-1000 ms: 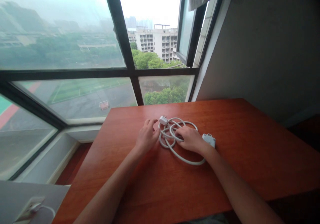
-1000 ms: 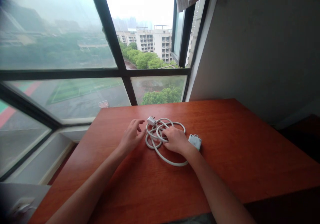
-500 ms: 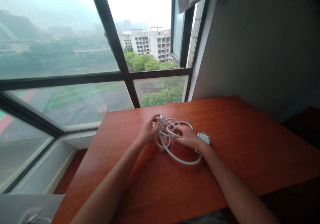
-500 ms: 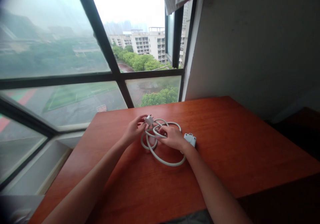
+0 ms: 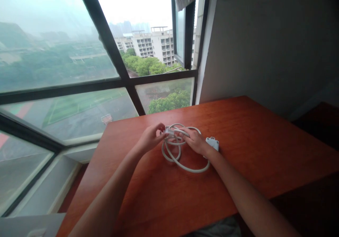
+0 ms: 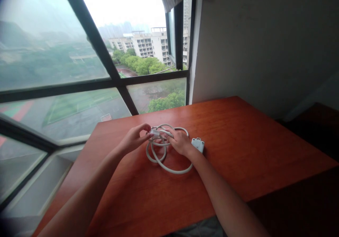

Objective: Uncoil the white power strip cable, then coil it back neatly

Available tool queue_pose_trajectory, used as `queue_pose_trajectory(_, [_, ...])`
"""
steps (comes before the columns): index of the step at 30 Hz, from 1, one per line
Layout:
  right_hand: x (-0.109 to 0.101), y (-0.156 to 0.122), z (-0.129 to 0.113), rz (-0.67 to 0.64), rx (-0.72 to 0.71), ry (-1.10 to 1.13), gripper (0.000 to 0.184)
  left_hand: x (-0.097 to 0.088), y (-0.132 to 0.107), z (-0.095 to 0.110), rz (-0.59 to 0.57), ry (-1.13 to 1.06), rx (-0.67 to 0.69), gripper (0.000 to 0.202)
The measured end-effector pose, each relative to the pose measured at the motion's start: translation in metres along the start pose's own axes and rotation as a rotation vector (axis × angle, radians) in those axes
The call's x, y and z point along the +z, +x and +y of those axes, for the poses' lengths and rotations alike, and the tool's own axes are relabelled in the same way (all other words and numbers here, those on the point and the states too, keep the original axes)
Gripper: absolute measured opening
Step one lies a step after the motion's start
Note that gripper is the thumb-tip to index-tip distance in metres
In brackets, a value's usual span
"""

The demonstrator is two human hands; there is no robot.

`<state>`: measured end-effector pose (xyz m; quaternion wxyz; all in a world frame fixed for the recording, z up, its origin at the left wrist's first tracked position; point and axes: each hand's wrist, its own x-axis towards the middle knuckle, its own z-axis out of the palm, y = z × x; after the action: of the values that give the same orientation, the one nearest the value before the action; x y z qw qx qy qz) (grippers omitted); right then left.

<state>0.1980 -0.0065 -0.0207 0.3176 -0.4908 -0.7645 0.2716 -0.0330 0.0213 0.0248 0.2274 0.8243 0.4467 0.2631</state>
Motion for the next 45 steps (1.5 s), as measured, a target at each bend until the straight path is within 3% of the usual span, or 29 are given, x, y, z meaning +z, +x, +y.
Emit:
queue_pose_trajectory(6, [0.0,0.0,-0.003,0.021,-0.003,-0.012,0.037,0.0,-0.001,0.014,-0.183,-0.021,0.025,0.014])
queue_pose_trajectory(10, [0.0,0.001,-0.003,0.001,-0.008,-0.032,0.037,0.006,0.005,0.02,-0.243,0.082,0.072,0.017])
queue_pose_trajectory(13, [0.0,0.001,-0.003,-0.005,-0.004,-0.046,0.037,0.012,0.005,0.025,-0.231,0.229,0.169,0.02])
queue_pose_trajectory(16, [0.0,0.001,-0.003,-0.004,-0.001,-0.053,0.038,0.016,-0.005,0.036,-0.115,0.426,0.201,0.023])
queue_pose_trajectory(20, [0.001,0.001,-0.003,0.006,0.006,-0.039,0.037,0.016,-0.031,0.057,0.041,0.571,0.079,0.02])
queue_pose_trajectory(25, [0.002,0.002,0.0,0.041,0.0,0.051,0.038,0.016,-0.065,0.067,0.003,0.642,-0.24,0.03])
queue_pose_trajectory(28, [0.002,0.003,0.001,0.043,0.016,0.074,0.039,0.018,-0.076,0.053,-0.113,0.456,-0.359,0.031])
queue_pose_trajectory(30, [0.002,0.003,0.002,0.045,0.025,0.075,0.038,0.021,-0.08,0.041,-0.175,0.155,-0.351,0.029])
queue_pose_trajectory(34, [0.002,0.002,0.003,0.042,0.04,0.049,0.035,0.023,-0.082,0.031,-0.045,-0.575,-0.442,0.029])
queue_pose_trajectory(37, [0.002,0.002,0.004,0.033,0.043,0.03,0.036,0.019,-0.079,0.034,0.056,-0.949,-0.543,0.03])
queue_pose_trajectory(41, [0.002,0.002,0.005,0.029,0.043,0.018,0.038,0.005,-0.07,0.034,0.085,-1.17,-0.626,0.03])
queue_pose_trajectory(45, [0.002,0.002,0.006,0.021,0.04,0.015,0.04,-0.01,-0.059,0.03,-0.051,-1.222,-0.648,0.033])
